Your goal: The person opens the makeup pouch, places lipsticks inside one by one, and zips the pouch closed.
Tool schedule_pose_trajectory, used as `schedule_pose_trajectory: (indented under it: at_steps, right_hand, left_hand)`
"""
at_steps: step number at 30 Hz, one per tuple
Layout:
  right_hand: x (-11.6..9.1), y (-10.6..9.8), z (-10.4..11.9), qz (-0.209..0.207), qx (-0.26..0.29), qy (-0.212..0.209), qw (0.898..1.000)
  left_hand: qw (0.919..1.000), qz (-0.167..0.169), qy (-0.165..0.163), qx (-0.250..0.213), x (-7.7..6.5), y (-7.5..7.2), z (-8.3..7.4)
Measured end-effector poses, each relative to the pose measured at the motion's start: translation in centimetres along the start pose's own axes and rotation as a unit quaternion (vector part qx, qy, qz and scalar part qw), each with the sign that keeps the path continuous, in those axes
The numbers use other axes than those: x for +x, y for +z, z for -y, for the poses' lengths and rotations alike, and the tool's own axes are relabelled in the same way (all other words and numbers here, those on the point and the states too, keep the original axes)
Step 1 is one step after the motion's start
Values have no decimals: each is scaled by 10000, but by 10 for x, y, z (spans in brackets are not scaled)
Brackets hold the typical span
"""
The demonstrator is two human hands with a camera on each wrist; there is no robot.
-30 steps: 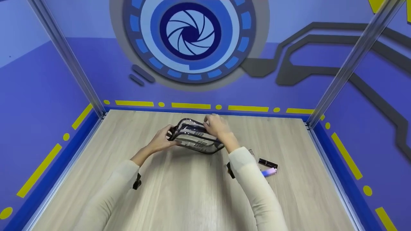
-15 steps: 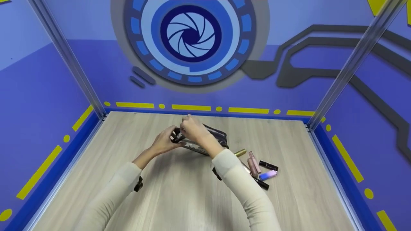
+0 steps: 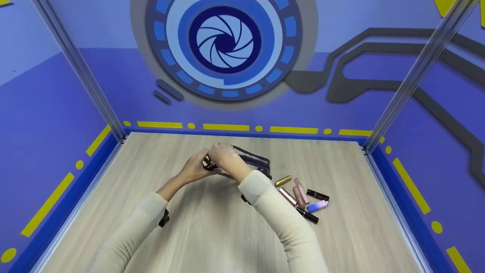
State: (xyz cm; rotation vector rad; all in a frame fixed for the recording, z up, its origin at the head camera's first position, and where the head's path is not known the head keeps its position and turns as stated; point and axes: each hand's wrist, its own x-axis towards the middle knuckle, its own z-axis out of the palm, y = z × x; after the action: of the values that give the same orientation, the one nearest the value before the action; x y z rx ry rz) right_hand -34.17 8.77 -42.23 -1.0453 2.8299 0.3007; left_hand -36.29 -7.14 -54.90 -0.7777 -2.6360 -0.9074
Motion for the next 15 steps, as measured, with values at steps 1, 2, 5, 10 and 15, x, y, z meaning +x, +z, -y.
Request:
schedule_pose_trajectory:
  at_steps: [1,2,5,10,15]
  right_hand:
    - [1,-1,1,93,56,68,9999]
    - [1,-2,2,173,125,132,9997]
    - [5,-3,5,231,179,251,9993]
    - [9,-2,8,160,-28,317,9994]
    - [10,-1,10,218,-49,480,9986]
  left_hand:
    - [10000,5,12,0,0,0,0]
    - [10000,6,41,-7,0,-1,-1]
    - [9999,-45,139,16,-1,-2,-1]
    - [9998,-16,219,39,-3,-3,-1]
    - [9996,-22,288,24,-3,-1,-2]
